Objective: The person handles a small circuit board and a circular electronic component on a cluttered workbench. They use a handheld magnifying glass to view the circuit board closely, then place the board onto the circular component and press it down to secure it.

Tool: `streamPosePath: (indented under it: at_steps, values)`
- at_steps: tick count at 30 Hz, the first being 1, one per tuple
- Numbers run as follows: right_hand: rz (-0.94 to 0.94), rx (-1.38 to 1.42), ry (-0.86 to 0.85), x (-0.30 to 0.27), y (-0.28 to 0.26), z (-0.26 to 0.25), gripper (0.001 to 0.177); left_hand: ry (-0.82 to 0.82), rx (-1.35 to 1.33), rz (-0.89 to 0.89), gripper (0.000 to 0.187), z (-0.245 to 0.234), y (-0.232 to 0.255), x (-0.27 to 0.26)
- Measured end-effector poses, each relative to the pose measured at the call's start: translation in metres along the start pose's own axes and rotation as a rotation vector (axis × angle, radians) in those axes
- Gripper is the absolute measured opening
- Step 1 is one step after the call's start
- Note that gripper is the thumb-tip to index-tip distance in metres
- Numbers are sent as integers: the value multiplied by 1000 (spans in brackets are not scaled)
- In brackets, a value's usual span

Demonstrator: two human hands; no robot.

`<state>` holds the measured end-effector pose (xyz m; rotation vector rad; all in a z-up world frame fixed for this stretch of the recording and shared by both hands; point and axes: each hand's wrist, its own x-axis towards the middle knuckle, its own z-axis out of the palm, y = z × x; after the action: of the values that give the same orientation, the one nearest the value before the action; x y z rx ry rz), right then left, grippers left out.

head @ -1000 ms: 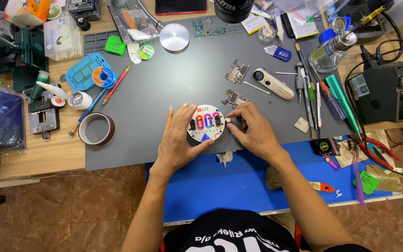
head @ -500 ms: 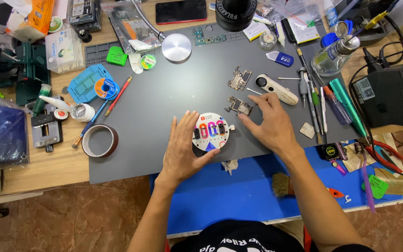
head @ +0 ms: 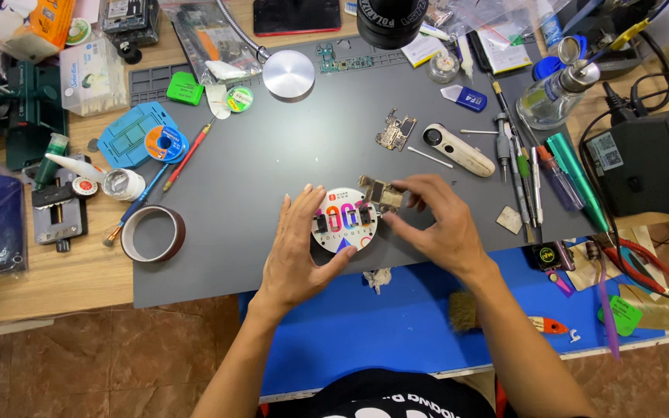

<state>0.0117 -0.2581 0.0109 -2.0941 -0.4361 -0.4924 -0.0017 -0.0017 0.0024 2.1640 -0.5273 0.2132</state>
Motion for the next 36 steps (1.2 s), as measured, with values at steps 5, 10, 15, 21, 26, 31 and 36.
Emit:
streamPosePath:
  at_steps: [5, 10, 15, 21, 26, 31, 36]
  values:
    - [-158, 20, -85, 11, -16, 10, 43, 44, -85, 16, 86, 4, -9, -4]
    - [-260, -23, -101, 14, -17, 18, 45, 86, -185, 4, 68, -2, -5, 0]
    - [-264, -1, -37, 5, -6, 23, 48, 119, -177, -13, 57, 0, -10, -3]
    - [-274, -19, -40, 8, -4, 22, 47, 109, -165, 10, 55, 1, -8, 0]
    - [-259, -3, -49, 8, -3, 21, 49, 121, -152, 8, 55, 5, -14, -1]
    - [-243, 18, -47, 9, -4, 20, 49, 102, -163, -10, 55, 2, -9, 0]
    - [-276, 10, -59, 12, -8, 20, 46, 102, -151, -4, 56, 3, -11, -1]
